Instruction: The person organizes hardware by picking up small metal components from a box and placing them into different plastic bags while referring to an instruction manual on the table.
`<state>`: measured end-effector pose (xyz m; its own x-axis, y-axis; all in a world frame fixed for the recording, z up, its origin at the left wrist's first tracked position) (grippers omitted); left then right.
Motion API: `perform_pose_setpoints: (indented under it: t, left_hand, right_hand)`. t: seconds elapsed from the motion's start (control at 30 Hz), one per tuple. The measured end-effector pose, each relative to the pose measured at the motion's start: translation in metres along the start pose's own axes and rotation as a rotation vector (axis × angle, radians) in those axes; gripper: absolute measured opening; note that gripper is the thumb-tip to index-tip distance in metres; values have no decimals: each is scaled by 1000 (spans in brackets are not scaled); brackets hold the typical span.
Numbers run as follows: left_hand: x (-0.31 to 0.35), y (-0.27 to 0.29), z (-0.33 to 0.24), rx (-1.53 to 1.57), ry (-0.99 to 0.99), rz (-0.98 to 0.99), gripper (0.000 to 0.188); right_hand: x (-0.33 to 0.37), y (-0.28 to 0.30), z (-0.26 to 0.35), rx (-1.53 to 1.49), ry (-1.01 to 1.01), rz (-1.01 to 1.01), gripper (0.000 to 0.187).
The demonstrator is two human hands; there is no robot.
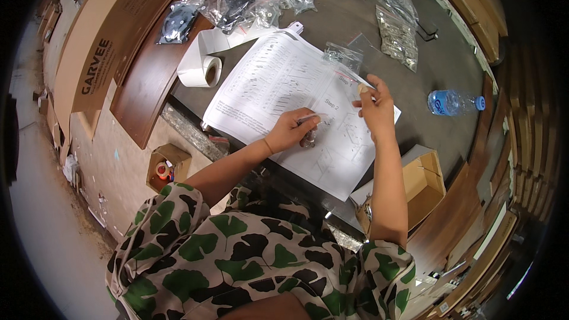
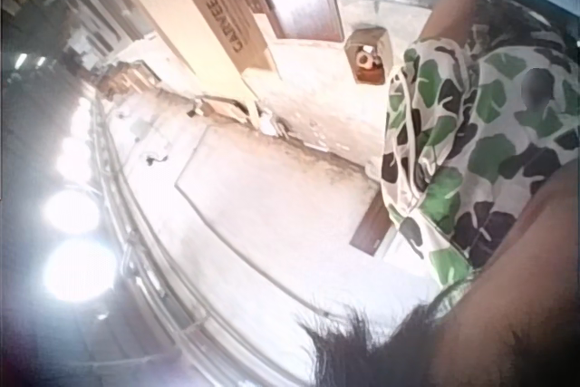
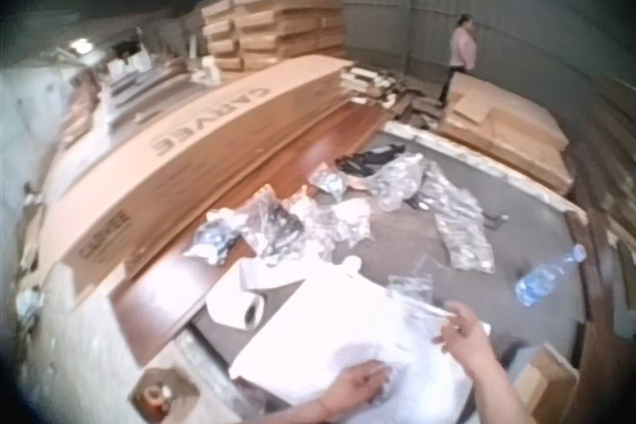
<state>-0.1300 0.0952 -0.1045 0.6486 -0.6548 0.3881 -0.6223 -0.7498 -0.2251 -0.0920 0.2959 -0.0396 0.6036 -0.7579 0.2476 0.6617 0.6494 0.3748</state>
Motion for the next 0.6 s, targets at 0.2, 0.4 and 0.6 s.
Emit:
perform_pose_setpoints:
  t: [0.2, 0.4, 0.6]
  left_hand:
    - [4, 1, -3, 32, -41, -33, 21]
    - [1, 1, 5, 64, -65, -61, 18]
    - [4, 5, -5, 47, -67, -82, 19]
  right_hand:
    - [-36, -22, -11, -112, -159, -22, 48]
    - [-61, -39, -22, -102, -120, 24, 44]
    - [-58, -40, -7, -441, -281, 117, 20]
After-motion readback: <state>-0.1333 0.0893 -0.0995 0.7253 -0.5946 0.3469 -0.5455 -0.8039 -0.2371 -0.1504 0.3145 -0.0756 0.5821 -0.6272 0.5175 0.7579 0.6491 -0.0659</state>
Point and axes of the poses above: each hand's wrist, its own x-axis away from the middle knuckle, its own y-axis out of the back of the hand, z = x × y, the point moved 7 cm from there along -x, towards the middle knuckle, and after that the axes turned 11 degrees about -z, right-handed, at the moved point
